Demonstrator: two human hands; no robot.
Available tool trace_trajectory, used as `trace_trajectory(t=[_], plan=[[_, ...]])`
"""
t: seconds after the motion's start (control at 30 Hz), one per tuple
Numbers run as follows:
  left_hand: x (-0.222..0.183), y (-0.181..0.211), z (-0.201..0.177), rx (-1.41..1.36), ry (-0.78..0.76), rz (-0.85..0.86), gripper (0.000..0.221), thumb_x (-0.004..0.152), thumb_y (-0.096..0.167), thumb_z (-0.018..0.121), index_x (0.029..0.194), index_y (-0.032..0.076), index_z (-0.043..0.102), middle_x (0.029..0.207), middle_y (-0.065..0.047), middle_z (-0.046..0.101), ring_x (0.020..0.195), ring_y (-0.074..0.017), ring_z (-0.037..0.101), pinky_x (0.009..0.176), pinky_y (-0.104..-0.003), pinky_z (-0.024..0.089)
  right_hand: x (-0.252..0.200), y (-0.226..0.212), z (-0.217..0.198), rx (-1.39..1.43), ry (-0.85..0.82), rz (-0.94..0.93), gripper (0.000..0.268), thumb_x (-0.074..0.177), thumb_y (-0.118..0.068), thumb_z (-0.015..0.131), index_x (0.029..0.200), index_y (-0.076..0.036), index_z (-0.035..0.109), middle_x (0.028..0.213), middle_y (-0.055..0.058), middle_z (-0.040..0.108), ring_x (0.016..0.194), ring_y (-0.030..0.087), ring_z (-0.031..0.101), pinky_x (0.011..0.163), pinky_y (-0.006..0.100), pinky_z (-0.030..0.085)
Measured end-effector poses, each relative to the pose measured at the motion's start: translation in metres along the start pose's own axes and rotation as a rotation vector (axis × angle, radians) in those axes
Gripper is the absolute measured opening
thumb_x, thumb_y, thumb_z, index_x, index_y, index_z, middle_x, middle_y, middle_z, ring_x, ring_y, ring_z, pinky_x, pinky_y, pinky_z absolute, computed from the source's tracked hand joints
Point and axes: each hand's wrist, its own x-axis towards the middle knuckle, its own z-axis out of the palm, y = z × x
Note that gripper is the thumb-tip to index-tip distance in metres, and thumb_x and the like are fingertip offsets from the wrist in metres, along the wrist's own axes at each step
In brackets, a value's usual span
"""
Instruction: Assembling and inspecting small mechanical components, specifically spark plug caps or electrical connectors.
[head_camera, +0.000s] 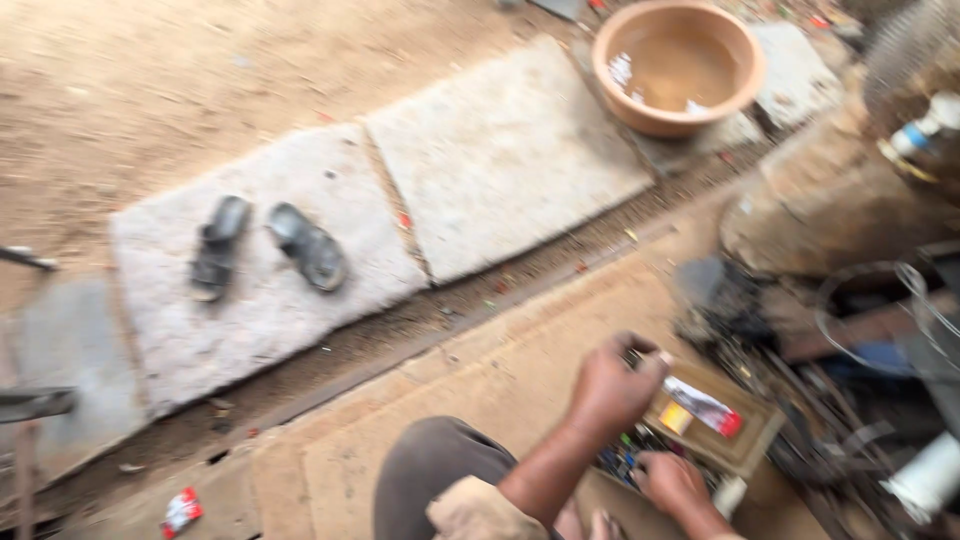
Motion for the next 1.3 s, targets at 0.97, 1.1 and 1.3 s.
trace_trajectory(t=[0.97,1.1,1.3], plan=[[0.015,-0.028,0.018,0.055,-0.028,0.018,0.04,0.086,0.037,0.075,0.11,0.005,0.072,0.093,-0.016,0.077,0.083,-0.0244,0.075,0.077,-0.039,0.06,-0.004,-0.008,0.007,-0.086,-0.068,-0.167,0.058,0.091,-0.013,0.047,0.142,-0.037,0.059,0.128,0.016,0.067,0.117,0.035,0.067,0.101,0.048,0.053],[0.013,-0.025,0.005,0.11,0.027,0.105,0.035,0.089,0.035,0.074,0.106,0.004,0.074,0.083,-0.014,0.076,0.076,-0.0211,0.073,0.074,-0.037,0.059,-0.033,-0.023,-0.025,0.114,0.044,-0.127,0.067,0.092,-0.023,0.058,0.155,-0.039,0.039,0.126,0.017,0.067,0.111,0.038,0.066,0.098,0.051,0.051],[0.006,-0.007,0.002,0.178,0.02,0.062,0.035,0.088,0.036,0.075,0.104,0.006,0.073,0.079,-0.01,0.074,0.072,-0.0184,0.072,0.071,-0.035,0.058,-0.028,0.001,0.002,0.29,0.257,-0.199,0.047,0.088,-0.021,0.066,0.135,-0.027,0.063,0.124,0.015,0.069,0.115,0.037,0.064,0.098,0.049,0.05]])
